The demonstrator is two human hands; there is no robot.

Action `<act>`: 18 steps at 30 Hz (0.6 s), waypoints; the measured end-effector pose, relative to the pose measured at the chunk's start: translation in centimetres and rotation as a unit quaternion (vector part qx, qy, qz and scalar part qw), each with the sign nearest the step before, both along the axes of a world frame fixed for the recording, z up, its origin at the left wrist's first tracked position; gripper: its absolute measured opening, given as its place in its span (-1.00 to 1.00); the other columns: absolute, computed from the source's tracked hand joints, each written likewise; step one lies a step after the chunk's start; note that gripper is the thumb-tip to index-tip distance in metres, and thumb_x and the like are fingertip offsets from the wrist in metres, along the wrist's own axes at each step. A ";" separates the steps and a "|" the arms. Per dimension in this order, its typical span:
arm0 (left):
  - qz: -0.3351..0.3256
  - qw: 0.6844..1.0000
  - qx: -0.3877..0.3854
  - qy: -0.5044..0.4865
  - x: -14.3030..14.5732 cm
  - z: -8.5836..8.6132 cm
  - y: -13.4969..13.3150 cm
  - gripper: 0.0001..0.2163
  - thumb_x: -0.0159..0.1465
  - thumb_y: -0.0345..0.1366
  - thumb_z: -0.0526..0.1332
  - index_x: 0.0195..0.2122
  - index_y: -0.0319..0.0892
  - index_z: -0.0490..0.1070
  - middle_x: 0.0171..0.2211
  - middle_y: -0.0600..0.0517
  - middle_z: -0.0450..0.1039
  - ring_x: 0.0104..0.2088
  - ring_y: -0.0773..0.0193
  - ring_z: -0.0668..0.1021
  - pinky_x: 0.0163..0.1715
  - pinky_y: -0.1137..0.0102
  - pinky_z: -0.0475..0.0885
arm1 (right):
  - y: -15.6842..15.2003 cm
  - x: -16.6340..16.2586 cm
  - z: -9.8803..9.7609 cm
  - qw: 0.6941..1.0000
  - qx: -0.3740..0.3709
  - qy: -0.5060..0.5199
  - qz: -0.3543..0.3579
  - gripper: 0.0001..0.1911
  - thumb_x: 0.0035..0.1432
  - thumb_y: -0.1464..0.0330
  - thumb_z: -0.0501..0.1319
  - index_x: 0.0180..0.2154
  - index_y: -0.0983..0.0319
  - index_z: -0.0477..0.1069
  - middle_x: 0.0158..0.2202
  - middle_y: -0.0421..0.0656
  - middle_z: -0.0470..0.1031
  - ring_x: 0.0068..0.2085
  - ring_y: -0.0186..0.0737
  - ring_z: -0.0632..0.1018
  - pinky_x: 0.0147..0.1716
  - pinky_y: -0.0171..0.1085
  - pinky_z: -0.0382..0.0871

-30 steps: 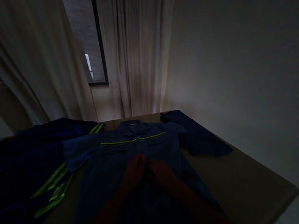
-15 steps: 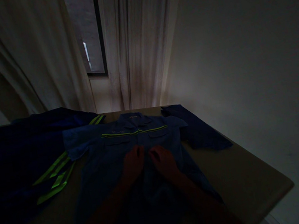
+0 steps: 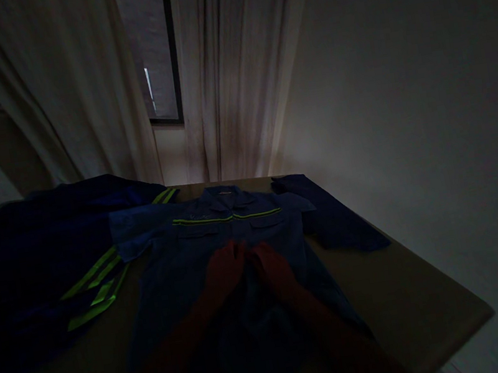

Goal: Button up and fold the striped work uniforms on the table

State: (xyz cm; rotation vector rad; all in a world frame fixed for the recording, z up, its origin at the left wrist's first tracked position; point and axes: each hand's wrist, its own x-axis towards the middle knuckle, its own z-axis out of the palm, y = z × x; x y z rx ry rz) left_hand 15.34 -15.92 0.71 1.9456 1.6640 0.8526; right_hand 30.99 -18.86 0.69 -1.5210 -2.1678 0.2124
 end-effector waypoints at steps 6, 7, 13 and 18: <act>-0.021 0.971 -0.008 -0.239 -0.3 -1.4 1.2 -0.81 0.23 -0.18 0.29 -0.20 -0.14 0.41 -0.28 -0.02 0.61 -0.23 0.14 0.65 -0.18 0.30 0.49 | 0.0 0.3 0.1 0.998 0.016 0.049 0.043 -0.80 0.45 0.35 0.07 -0.11 0.18 0.47 -0.14 -0.10 0.54 -0.11 -0.19 0.56 -0.06 -0.24 0.40; -0.026 0.966 -0.010 -0.256 -0.4 -1.7 1.5 -0.79 0.21 -0.18 0.30 -0.20 -0.15 0.42 -0.29 -0.02 0.61 -0.23 0.14 0.65 -0.18 0.29 0.50 | -0.1 0.3 0.1 0.997 0.013 0.047 0.053 -0.79 0.45 0.36 0.06 -0.10 0.19 0.48 -0.13 -0.10 0.54 -0.11 -0.19 0.56 -0.06 -0.24 0.40; -0.085 0.957 0.018 -0.277 -0.5 -2.2 1.5 -0.81 0.23 -0.25 0.25 -0.15 -0.16 0.44 -0.24 -0.03 0.60 -0.18 0.16 0.64 -0.10 0.26 0.52 | -0.1 0.3 -0.1 0.999 0.019 0.045 0.019 -0.80 0.44 0.34 0.07 -0.11 0.18 0.47 -0.14 -0.10 0.53 -0.10 -0.18 0.55 -0.05 -0.23 0.39; -0.095 0.957 0.040 -0.272 -0.4 -1.9 0.7 -0.82 0.26 -0.27 0.19 -0.13 -0.15 0.43 -0.24 -0.01 0.56 -0.20 0.18 0.62 -0.13 0.28 0.52 | 0.2 0.4 -0.2 0.998 0.001 0.036 0.060 -0.82 0.42 0.38 0.09 -0.15 0.21 0.46 -0.18 -0.10 0.52 -0.14 -0.20 0.55 -0.09 -0.25 0.39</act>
